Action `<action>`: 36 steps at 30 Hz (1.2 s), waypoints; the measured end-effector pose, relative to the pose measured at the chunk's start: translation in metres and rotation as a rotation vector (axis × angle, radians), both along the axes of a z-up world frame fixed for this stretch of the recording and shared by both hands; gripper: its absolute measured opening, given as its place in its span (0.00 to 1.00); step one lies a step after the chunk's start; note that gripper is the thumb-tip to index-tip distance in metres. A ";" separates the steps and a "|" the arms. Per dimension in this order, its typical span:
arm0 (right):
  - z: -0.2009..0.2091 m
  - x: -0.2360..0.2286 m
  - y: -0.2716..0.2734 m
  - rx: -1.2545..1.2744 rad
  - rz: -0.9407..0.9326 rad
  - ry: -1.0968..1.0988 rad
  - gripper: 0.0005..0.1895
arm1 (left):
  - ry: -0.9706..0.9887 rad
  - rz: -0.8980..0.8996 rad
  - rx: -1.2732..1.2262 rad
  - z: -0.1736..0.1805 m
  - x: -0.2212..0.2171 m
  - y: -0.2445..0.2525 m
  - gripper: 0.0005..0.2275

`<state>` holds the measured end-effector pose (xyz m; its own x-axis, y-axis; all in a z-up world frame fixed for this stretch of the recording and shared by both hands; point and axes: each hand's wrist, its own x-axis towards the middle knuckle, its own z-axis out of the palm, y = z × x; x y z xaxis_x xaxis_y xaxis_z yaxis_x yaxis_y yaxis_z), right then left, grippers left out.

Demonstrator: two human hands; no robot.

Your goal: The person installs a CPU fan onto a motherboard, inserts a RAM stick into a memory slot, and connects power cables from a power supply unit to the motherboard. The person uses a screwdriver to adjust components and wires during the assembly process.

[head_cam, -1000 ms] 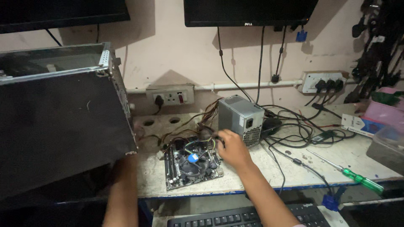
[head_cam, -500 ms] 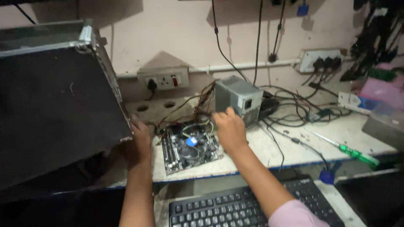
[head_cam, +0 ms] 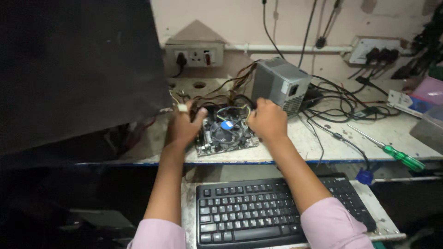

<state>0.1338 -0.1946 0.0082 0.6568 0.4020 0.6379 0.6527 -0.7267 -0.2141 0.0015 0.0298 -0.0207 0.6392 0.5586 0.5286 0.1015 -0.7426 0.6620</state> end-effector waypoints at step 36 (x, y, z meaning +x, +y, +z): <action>0.009 0.056 0.045 0.259 0.363 0.552 0.23 | -0.057 0.050 0.317 -0.024 0.024 0.003 0.30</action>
